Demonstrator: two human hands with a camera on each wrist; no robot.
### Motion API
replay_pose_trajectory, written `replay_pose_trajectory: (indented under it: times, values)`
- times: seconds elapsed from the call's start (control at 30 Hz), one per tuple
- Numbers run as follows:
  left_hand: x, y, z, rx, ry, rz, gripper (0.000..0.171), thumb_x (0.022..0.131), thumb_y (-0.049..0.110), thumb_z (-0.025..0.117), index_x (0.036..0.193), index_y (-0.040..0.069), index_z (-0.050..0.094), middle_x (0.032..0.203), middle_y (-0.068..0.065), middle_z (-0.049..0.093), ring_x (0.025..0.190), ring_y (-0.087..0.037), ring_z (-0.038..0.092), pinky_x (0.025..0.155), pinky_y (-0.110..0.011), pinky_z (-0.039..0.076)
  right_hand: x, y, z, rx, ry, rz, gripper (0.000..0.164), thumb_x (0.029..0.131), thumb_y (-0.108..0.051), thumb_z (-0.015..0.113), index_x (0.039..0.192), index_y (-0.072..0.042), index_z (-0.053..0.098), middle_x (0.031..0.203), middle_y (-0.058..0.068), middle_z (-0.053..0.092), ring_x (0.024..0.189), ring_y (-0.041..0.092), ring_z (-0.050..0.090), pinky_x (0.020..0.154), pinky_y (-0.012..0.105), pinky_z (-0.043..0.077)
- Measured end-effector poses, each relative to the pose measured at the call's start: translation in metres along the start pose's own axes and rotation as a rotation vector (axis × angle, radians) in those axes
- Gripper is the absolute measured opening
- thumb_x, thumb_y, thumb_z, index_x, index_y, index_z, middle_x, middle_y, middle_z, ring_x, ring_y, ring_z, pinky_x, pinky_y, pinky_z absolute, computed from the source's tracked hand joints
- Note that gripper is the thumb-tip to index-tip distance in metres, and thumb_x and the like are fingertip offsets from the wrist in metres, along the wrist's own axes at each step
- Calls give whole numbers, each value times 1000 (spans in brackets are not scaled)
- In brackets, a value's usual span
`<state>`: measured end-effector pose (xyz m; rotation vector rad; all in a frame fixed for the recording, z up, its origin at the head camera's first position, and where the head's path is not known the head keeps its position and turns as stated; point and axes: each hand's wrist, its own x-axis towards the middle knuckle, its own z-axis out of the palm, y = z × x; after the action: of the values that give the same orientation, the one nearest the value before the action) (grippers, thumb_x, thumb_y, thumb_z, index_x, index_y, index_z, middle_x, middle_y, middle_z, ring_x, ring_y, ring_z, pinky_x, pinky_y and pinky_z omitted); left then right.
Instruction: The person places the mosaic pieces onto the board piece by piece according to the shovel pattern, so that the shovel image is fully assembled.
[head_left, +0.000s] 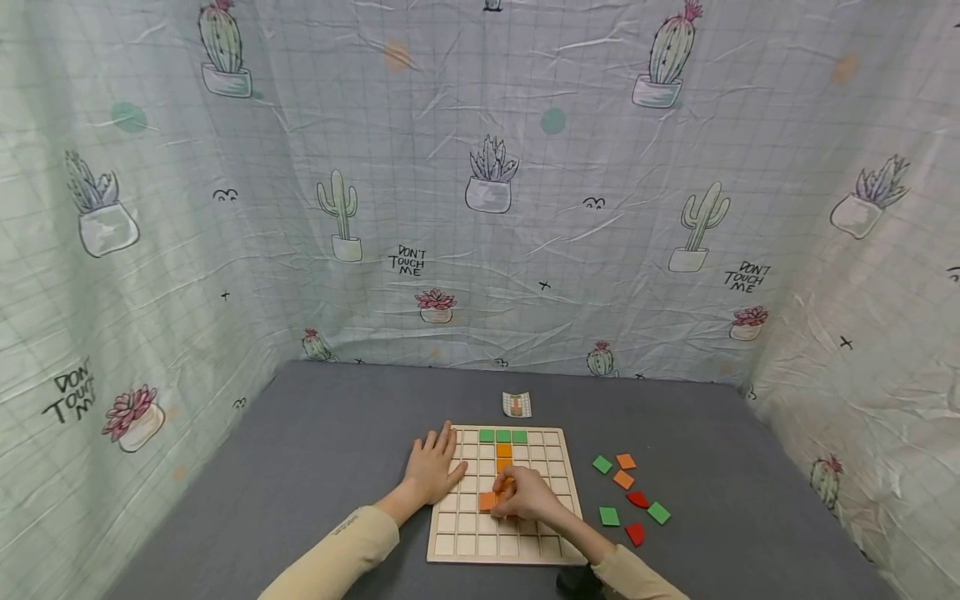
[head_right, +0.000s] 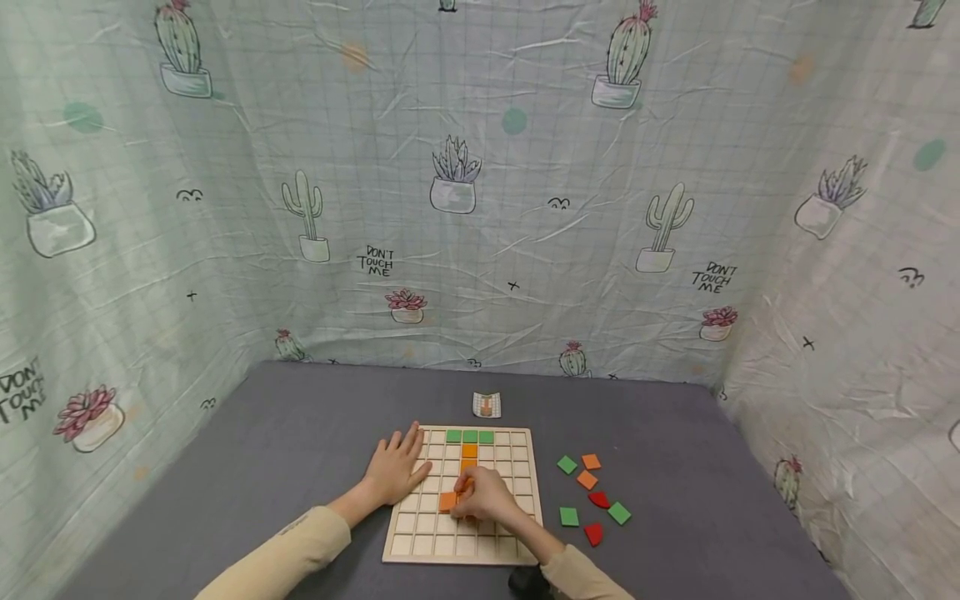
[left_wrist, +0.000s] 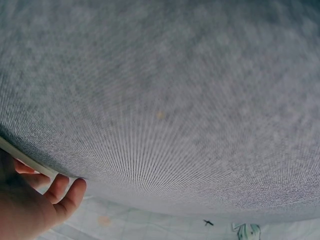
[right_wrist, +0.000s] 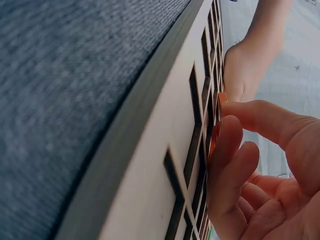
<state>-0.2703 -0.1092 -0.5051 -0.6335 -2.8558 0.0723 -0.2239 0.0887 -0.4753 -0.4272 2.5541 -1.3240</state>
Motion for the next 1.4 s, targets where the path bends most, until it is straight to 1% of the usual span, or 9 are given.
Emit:
replay_pose_trajectory:
  times: [0.27, 0.4, 0.57, 0.83, 0.93, 1.07, 1.23, 1.33, 1.4]
  values:
    - [-2, 1, 0, -4, -5, -2, 60, 92, 45, 37, 135, 3, 38, 141, -15, 35, 118, -31, 41, 84, -46, 34, 1, -2, 4, -30, 21, 17, 25, 62, -5, 76, 80, -3, 59, 53, -1, 56, 42, 8, 50, 40, 19, 37]
    - [-3, 1, -1, -7, 6, -3, 59, 92, 45, 37, 135, 3, 39, 141, -14, 36, 117, -31, 42, 83, -46, 34, 0, -2, 3, -22, 11, 27, 25, 63, -5, 76, 80, -2, 59, 53, -2, 56, 42, 8, 50, 39, 17, 36]
    - [-3, 0, 0, -14, 5, -1, 60, 92, 44, 37, 135, 3, 38, 141, -15, 35, 117, -32, 41, 83, -46, 34, -1, -3, 2, -9, 7, 25, 22, 65, -5, 75, 80, -1, 59, 53, -2, 56, 41, 8, 51, 39, 18, 37]
    - [-5, 0, -1, -18, 2, -5, 59, 92, 44, 37, 135, 3, 38, 141, -14, 35, 117, -31, 41, 82, -46, 34, -1, -2, 0, 12, -17, 10, 13, 70, -8, 72, 78, -1, 63, 56, 10, 63, 38, 8, 52, 39, 22, 39]
    - [-6, 0, -1, -17, 7, -5, 59, 92, 44, 38, 135, 3, 39, 141, -14, 36, 116, -31, 41, 82, -46, 34, 0, 0, 0, 35, -36, 19, 12, 71, -9, 71, 78, -2, 64, 57, 10, 63, 37, 7, 52, 40, 24, 41]
    - [-6, 0, 0, -17, 19, -2, 59, 92, 44, 38, 134, 3, 40, 141, -14, 36, 115, -31, 41, 81, -46, 34, 1, 1, -1, 50, -52, 33, 10, 73, -10, 70, 78, -3, 64, 57, 9, 63, 37, 6, 51, 39, 22, 40]
    - [-6, 0, 1, -27, 21, 0, 59, 92, 44, 38, 134, 3, 39, 141, -15, 36, 115, -32, 41, 81, -46, 34, 1, 1, -1, 48, -55, 39, 9, 75, -10, 69, 77, -3, 65, 57, 11, 63, 36, 6, 51, 38, 20, 39]
    - [-5, 0, 2, -27, 33, 1, 59, 92, 44, 38, 134, 3, 40, 140, -15, 37, 114, -31, 42, 79, -46, 34, 1, 0, -1, 46, -60, 47, 8, 74, -10, 69, 78, -3, 65, 57, 10, 63, 37, 6, 52, 38, 19, 37]
    - [-5, 0, 2, -24, 27, -2, 59, 92, 44, 38, 134, 3, 39, 141, -15, 36, 115, -31, 42, 79, -45, 34, 1, -1, -1, 44, -65, 51, 8, 74, -10, 68, 78, -3, 66, 57, 9, 63, 37, 7, 53, 38, 19, 37]
